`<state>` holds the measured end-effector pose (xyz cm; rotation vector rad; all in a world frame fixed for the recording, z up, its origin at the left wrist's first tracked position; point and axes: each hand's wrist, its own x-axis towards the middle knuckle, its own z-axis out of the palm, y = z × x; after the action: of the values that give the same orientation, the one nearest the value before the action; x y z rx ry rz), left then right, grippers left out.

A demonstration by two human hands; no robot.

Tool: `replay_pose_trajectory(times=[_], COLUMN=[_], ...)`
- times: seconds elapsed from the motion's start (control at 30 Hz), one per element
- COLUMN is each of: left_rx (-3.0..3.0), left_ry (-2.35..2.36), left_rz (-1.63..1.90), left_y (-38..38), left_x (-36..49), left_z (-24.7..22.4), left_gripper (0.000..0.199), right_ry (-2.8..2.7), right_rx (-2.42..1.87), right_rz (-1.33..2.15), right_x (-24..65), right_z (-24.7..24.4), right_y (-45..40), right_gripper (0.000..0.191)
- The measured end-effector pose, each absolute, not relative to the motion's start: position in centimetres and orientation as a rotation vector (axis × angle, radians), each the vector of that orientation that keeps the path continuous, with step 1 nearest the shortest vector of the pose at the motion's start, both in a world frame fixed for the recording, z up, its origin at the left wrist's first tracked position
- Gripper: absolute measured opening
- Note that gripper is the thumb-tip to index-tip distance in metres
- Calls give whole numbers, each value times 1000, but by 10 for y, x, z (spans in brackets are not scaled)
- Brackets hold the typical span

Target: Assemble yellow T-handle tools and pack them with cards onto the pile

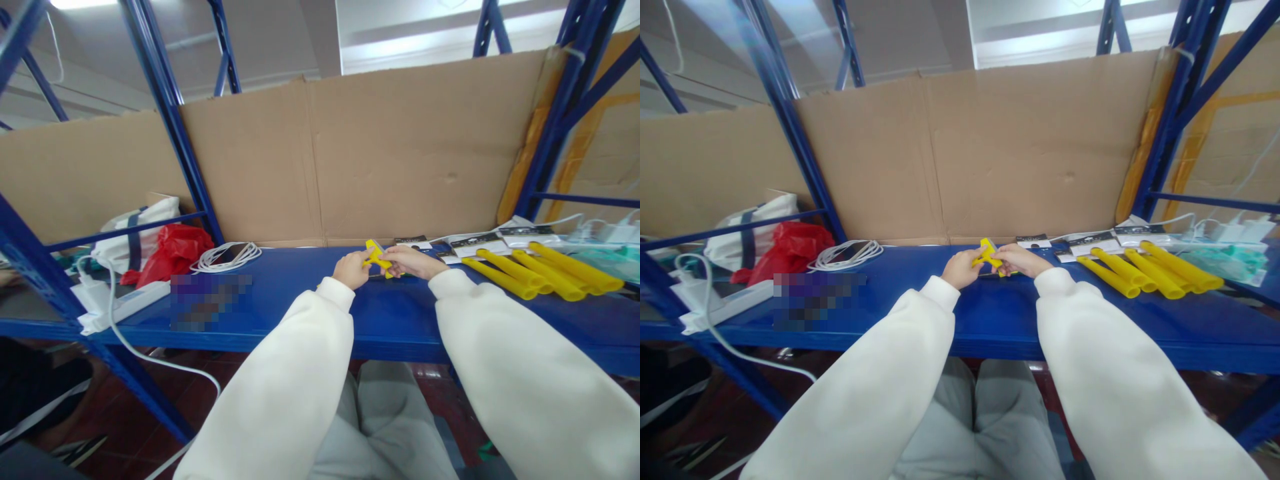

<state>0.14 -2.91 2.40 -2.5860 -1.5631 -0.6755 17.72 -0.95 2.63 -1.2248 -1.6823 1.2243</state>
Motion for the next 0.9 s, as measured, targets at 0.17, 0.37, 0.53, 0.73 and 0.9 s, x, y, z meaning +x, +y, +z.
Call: replay_pose_trajectory(times=[0.17, 0.37, 0.53, 0.73, 0.9], left_rx=[-2524, -2509, -2558, -2590, -2592], left_ry=[-1659, -1679, -1656, -1646, -1642], left_rz=[-553, -489, -525, -540, -524], left_y=[-32, -30, -29, -29, -28], left_x=[2, -1, -1, 0, -1], left_z=[23, 23, 23, 23, 23], left_gripper=[54, 52, 45, 40, 42], right_ry=[-1663, -1643, -1645, -1581, -1683], right_rx=[-1196, -1218, -1274, -1785, -2125], right_rz=[1220, 1203, 1089, -25, -105], right_x=[165, 156, 172, 233, 267], right_z=[25, 21, 23, 15, 1], right_y=[-20, -23, -5, 22, 31], right_gripper=[24, 31, 39, 30, 48])
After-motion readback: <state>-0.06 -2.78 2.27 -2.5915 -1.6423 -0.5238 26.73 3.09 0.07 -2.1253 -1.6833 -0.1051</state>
